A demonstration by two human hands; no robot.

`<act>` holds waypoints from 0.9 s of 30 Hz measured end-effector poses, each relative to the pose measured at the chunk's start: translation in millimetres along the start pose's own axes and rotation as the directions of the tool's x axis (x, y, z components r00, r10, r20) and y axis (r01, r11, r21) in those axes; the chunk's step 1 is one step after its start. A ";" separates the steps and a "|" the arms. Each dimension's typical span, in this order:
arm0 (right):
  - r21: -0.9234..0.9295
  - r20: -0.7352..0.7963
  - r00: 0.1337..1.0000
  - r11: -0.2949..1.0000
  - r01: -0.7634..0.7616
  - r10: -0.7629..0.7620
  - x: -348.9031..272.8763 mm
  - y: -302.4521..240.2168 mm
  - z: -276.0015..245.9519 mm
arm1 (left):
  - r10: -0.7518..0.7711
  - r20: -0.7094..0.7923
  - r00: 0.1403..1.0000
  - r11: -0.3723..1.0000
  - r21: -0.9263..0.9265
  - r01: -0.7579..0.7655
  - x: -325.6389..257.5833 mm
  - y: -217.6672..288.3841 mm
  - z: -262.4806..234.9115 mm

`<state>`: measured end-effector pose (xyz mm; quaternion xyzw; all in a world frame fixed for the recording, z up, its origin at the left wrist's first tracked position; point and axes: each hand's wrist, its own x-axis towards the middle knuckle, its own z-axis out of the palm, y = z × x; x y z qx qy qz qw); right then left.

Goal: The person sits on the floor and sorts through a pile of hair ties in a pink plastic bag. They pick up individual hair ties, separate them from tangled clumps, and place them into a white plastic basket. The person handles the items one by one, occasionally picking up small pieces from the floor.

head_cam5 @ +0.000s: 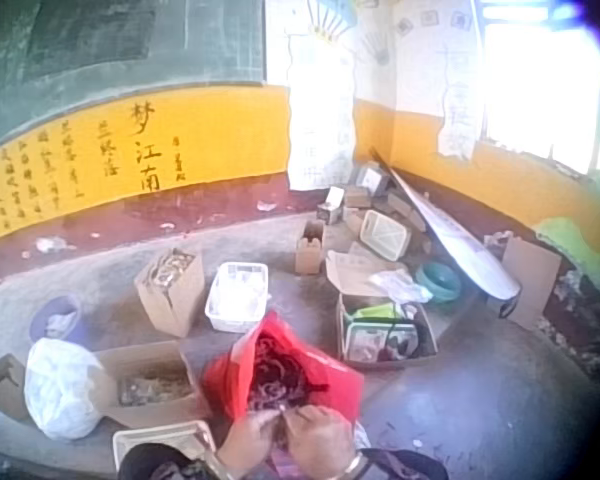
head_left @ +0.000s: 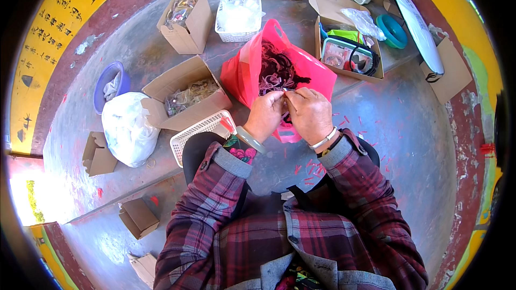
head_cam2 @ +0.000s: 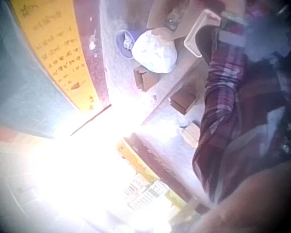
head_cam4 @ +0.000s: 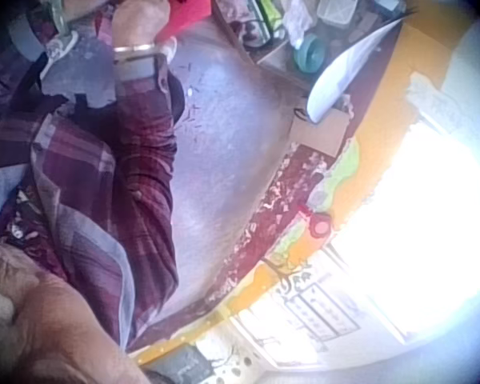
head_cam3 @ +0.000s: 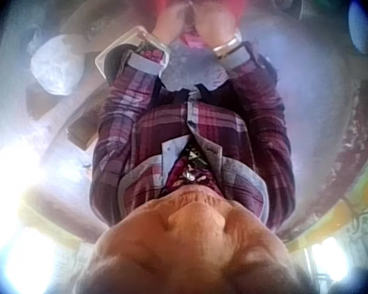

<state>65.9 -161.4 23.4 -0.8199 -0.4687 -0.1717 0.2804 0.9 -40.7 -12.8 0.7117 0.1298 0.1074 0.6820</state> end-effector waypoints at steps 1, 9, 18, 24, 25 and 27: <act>-0.004 0.005 1.000 1.000 0.000 0.000 0.0 -0.3 0.2 | 0.026 -0.008 1.000 1.000 0.002 -0.026 0.2 -1.6 0.5; -0.050 0.019 1.000 0.999 0.014 -0.013 -0.8 -0.9 3.1 | 0.204 -0.032 0.979 0.949 0.253 -0.189 3.9 -20.9 1.1; -0.188 0.067 0.998 0.982 0.034 -0.022 -4.8 -6.9 9.0 | 0.133 0.018 0.991 0.917 0.377 -0.130 -1.9 -7.5 2.5; -0.156 0.124 0.992 0.988 0.012 0.008 -4.8 -8.1 7.9 | 0.158 0.000 0.987 0.923 0.356 -0.148 -5.0 -0.9 4.1; -0.148 0.118 0.993 0.989 0.005 0.013 -5.0 -7.4 7.8 | 0.155 -0.001 0.988 0.924 0.354 -0.145 -5.0 -0.6 4.8; -0.132 0.105 0.994 0.991 -0.011 0.025 -5.3 -5.6 8.1 | 0.149 -0.001 0.989 0.926 0.350 -0.140 -5.2 -0.4 5.6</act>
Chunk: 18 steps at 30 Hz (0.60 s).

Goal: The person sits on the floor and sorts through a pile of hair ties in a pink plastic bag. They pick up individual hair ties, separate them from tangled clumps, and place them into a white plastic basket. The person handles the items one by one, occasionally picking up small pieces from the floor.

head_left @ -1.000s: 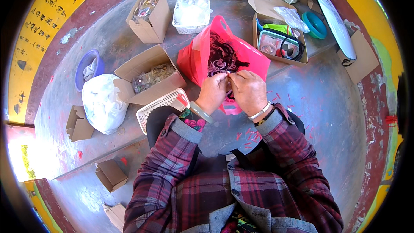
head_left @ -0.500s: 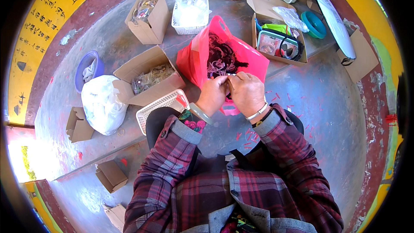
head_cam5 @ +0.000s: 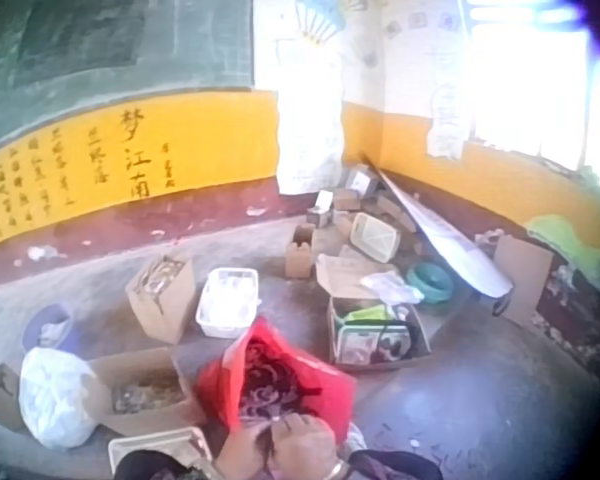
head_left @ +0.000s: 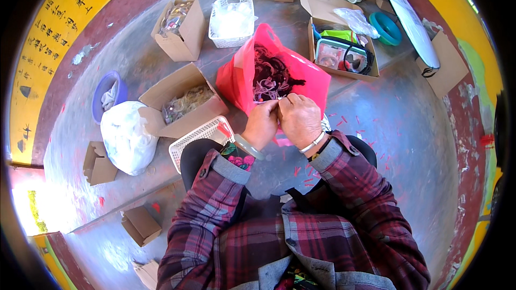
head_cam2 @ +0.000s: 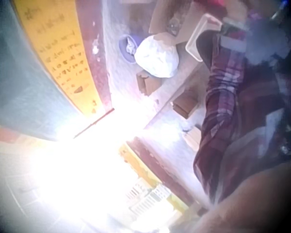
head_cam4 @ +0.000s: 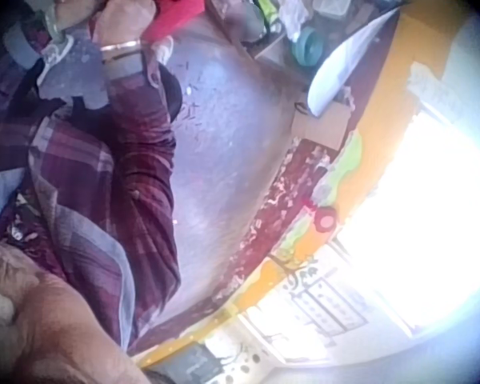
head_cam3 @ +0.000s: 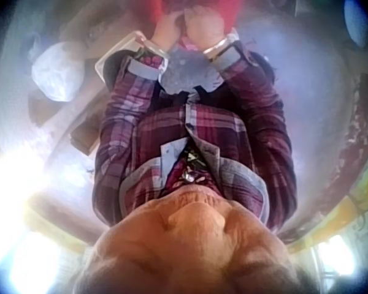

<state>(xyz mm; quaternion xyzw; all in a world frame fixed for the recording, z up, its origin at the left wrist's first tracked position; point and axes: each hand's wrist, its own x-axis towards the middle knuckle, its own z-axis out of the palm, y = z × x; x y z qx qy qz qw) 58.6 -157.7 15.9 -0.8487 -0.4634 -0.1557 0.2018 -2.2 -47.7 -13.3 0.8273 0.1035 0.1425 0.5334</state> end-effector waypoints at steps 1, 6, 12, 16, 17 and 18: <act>-0.001 -0.002 1.000 1.000 0.000 0.000 0.8 -0.6 -0.8 | 0.008 -0.003 1.000 1.000 -0.011 -0.008 -0.2 -0.9 -0.3; -0.005 0.005 1.000 1.000 0.000 0.000 1.0 -0.3 -2.7 | 0.027 -0.012 1.000 0.999 -0.046 -0.028 0.0 -2.1 0.8; -0.035 0.083 0.997 0.999 -0.005 0.007 0.6 -1.0 -10.3 | 0.098 0.020 0.995 0.994 0.052 -0.099 -1.3 -4.5 2.2; -0.047 0.087 0.996 0.999 -0.002 0.006 1.6 -1.3 -9.2 | 0.048 0.035 0.998 0.998 0.038 -0.049 -2.0 -2.8 1.8; -0.046 0.080 0.997 0.999 -0.003 0.006 1.7 -1.7 -9.0 | 0.063 0.023 0.998 0.997 0.053 -0.064 -2.1 -3.6 2.0; -0.046 0.073 0.997 0.999 -0.003 0.006 1.7 -2.1 -8.8 | 0.078 0.011 0.997 0.995 0.068 -0.079 -2.2 -4.1 2.0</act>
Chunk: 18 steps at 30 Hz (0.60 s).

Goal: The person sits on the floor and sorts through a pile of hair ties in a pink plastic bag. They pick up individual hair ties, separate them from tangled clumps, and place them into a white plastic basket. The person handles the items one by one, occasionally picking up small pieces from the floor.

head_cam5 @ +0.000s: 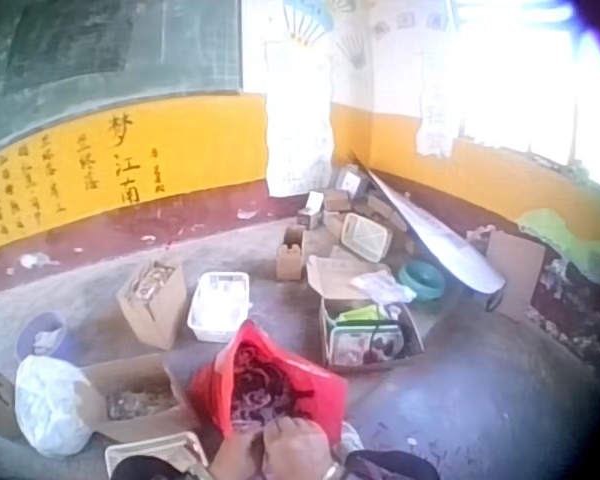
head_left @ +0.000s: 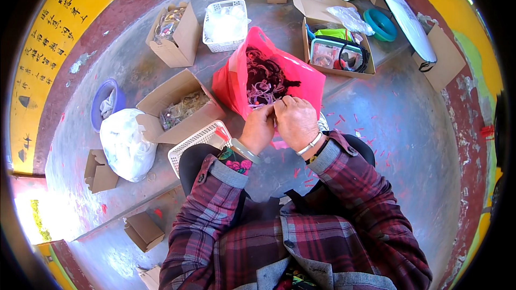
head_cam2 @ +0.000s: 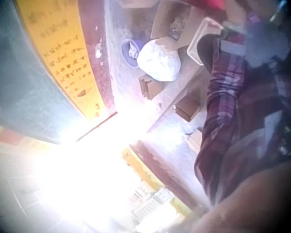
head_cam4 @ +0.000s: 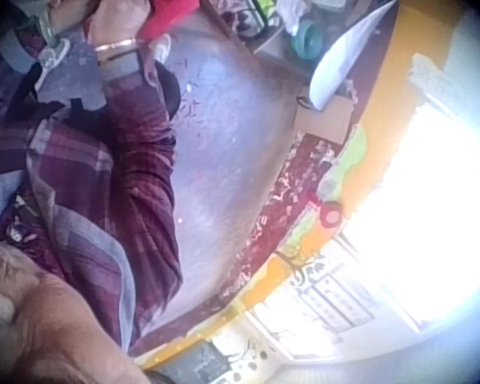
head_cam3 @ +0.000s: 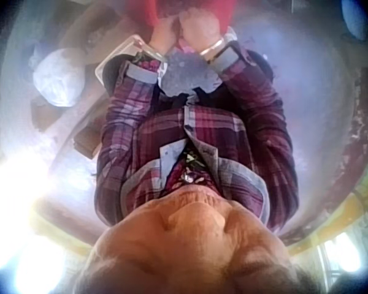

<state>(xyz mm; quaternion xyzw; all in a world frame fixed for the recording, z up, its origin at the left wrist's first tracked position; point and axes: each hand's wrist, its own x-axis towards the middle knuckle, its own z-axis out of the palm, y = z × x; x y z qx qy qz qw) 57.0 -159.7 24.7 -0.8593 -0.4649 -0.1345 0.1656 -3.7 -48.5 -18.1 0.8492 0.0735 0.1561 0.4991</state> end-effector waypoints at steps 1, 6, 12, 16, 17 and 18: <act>0.000 -0.003 1.000 1.000 -0.001 0.001 0.0 0.1 0.0 | -0.012 0.006 1.000 1.000 -0.019 0.012 0.2 1.0 0.0; -0.008 -0.013 1.000 1.000 0.004 -0.005 -0.2 0.7 1.2 | -0.029 0.012 1.000 0.998 -0.054 0.029 0.2 1.8 0.4; 0.021 0.018 1.000 1.000 0.007 -0.007 0.1 1.5 0.3 | -0.054 0.050 0.997 0.998 -0.010 0.055 0.8 -0.7 0.7; 0.009 0.039 0.999 1.000 0.020 -0.020 0.4 3.1 1.5 | -0.016 -0.007 1.000 1.000 -0.013 0.016 -0.2 1.1 5.1; 0.013 0.026 0.999 1.000 0.021 -0.021 0.9 2.6 2.0 | 0.006 -0.021 1.000 1.000 0.022 -0.006 -0.2 -5.5 7.7; 0.018 0.013 1.000 1.000 0.023 -0.023 1.4 2.0 2.2 | 0.029 -0.034 0.999 0.998 0.057 -0.027 -0.3 -9.1 9.0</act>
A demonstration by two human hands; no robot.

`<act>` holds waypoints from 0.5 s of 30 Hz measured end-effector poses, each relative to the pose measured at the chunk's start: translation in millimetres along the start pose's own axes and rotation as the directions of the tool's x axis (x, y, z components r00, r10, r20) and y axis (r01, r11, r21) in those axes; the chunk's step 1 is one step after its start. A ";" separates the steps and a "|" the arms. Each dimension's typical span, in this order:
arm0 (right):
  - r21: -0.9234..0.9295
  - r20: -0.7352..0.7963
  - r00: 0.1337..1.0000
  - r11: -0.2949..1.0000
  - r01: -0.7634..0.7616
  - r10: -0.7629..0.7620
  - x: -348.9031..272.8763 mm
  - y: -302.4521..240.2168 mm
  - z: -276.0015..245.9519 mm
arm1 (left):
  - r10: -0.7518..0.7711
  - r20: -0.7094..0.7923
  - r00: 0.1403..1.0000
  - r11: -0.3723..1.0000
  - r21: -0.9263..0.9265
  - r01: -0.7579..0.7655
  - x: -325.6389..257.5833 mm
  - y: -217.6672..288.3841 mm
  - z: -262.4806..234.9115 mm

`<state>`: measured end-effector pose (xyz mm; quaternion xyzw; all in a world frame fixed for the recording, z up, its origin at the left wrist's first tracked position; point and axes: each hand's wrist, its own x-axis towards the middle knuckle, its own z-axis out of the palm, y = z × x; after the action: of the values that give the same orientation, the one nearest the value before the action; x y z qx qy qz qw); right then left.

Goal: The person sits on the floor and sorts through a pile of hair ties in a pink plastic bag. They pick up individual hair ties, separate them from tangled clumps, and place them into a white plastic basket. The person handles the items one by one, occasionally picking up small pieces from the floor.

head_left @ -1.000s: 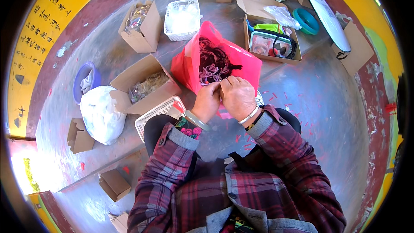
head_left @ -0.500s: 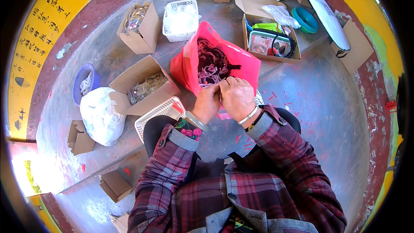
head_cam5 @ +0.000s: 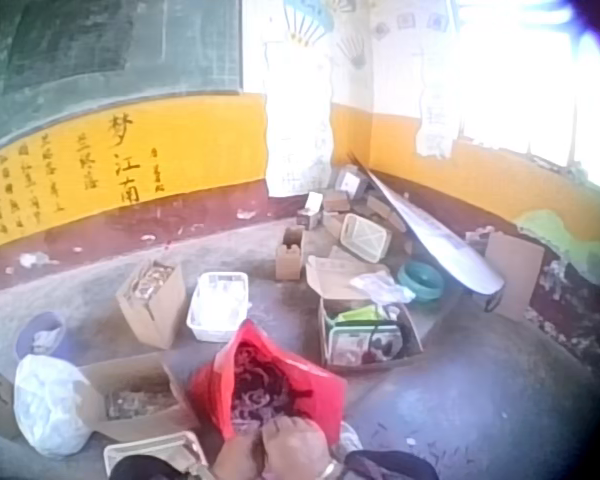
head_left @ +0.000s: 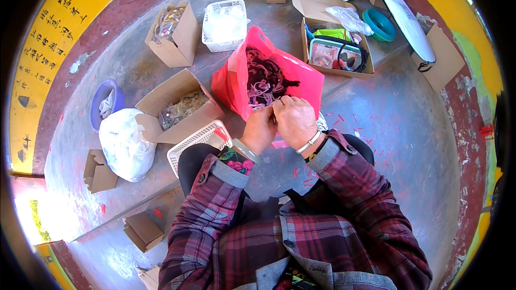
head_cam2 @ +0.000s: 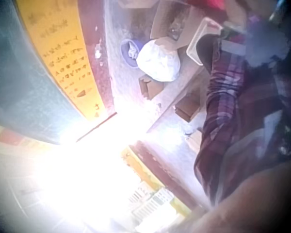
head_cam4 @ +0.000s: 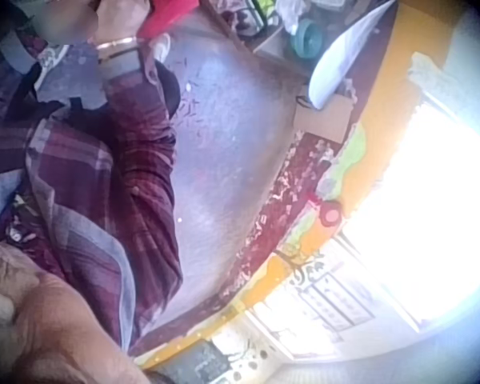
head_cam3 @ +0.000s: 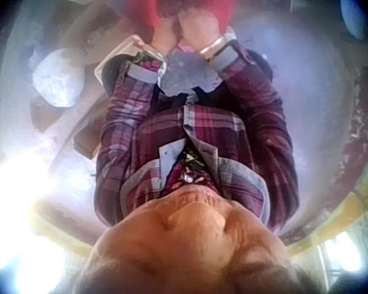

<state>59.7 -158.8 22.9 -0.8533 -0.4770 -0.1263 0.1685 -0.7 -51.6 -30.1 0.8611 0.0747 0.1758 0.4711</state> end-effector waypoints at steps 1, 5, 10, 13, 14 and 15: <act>-0.004 0.000 1.000 1.000 -0.005 0.005 -0.3 0.2 -0.2 | -0.006 -0.001 1.000 1.000 -0.001 0.006 0.1 1.5 0.5; -0.013 -0.002 1.000 1.000 -0.014 0.014 -0.6 0.9 -0.1 | -0.030 -0.006 1.000 0.999 -0.013 0.030 0.2 9.6 -1.5; -0.037 0.028 1.000 0.999 0.004 -0.003 -0.5 0.7 1.1 | -0.031 -0.023 0.999 1.000 -0.003 0.031 -0.1 12.5 -3.0; -0.033 0.024 1.000 0.999 0.000 0.000 -1.0 1.1 1.6 | -0.024 -0.003 1.000 1.000 -0.011 0.024 0.7 8.6 -2.1; -0.023 0.016 1.000 1.000 -0.006 0.006 -0.9 1.6 1.5 | -0.034 0.014 0.999 0.999 -0.014 0.034 1.0 8.5 -3.0; -0.014 0.008 1.000 1.000 -0.012 0.012 -1.0 1.9 1.4 | -0.044 0.031 0.999 0.999 -0.016 0.045 1.2 8.7 -3.5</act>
<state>60.9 -159.9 20.9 -0.8577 -0.4719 -0.1250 0.1614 -1.2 -53.2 -20.8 0.8579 0.0852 0.1526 0.4832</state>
